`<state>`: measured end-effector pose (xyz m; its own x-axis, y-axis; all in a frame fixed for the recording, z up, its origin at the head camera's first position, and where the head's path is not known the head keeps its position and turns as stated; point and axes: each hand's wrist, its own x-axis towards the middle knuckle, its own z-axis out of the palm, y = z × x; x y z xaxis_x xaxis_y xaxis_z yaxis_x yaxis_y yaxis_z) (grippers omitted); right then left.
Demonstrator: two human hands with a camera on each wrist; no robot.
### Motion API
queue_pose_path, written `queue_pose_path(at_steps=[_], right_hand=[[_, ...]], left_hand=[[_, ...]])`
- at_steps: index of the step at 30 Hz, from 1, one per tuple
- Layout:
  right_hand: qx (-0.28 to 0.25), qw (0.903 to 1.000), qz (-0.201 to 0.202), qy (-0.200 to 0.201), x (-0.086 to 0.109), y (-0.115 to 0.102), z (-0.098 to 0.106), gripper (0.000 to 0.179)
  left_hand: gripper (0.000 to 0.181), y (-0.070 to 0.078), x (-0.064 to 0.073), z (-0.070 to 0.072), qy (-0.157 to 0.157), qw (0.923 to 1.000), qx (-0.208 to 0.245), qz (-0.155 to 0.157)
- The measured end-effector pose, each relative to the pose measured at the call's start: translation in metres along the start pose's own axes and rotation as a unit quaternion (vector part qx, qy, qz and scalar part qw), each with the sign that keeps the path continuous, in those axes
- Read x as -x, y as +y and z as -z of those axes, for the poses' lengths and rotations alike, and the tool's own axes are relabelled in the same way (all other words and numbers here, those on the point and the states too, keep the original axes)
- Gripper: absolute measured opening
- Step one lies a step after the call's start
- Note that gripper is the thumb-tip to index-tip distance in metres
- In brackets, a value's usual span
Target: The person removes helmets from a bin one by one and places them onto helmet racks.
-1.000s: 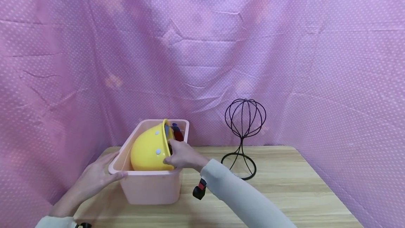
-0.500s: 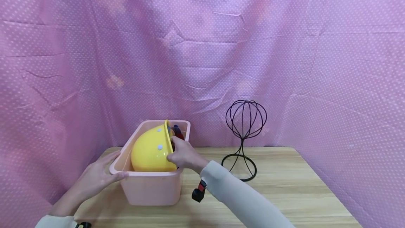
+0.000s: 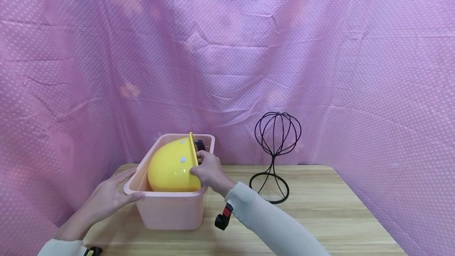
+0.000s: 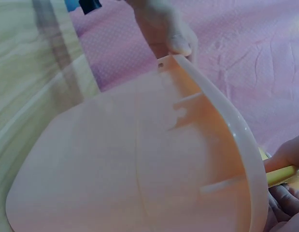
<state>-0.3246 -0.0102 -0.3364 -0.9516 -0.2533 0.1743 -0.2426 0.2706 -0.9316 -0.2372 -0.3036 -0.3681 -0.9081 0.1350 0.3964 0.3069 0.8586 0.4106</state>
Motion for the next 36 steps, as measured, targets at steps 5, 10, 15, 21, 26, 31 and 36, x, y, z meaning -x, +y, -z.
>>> queue_pose_path(at_steps=[5, 10, 15, 21, 26, 31, 36], right_hand=[[-0.023, 0.9997, -0.006, 0.009, 0.002, 0.0, 0.001, 0.042], [-0.058, 0.9981, -0.013, 0.015, 0.003, 0.001, 0.003, 0.043], [-0.085, 0.9962, 0.002, 0.022, 0.005, -0.002, 0.007, 0.047], [-0.139, 0.9897, 0.025, 0.02, 0.007, -0.009, 0.016, 0.048], [-0.172, 0.9837, 0.046, 0.026, 0.005, -0.017, 0.024, 0.047], [-0.197, 0.9782, 0.06, 0.028, 0.005, -0.02, 0.032, 0.053], [-0.209, 0.9751, 0.065, 0.038, 0.005, -0.023, 0.042, 0.051]], left_hand=[[0.085, 0.0, -0.001, 0.0, -0.001, 1.0, -0.003, 0.0], [0.085, -0.001, 0.0, 0.0, 0.0, 1.0, -0.003, -0.002], [0.087, -0.001, 0.001, 0.0, 0.001, 1.0, -0.005, 0.002], [0.09, 0.0, 0.0, 0.001, -0.005, 1.0, -0.003, 0.006], [0.092, 0.0, -0.002, 0.003, -0.007, 0.9999, -0.006, 0.005], [0.092, 0.0, -0.002, 0.003, -0.007, 0.9999, -0.006, 0.008], [0.091, 0.0, -0.001, 0.003, -0.006, 0.9998, -0.009, 0.013]])
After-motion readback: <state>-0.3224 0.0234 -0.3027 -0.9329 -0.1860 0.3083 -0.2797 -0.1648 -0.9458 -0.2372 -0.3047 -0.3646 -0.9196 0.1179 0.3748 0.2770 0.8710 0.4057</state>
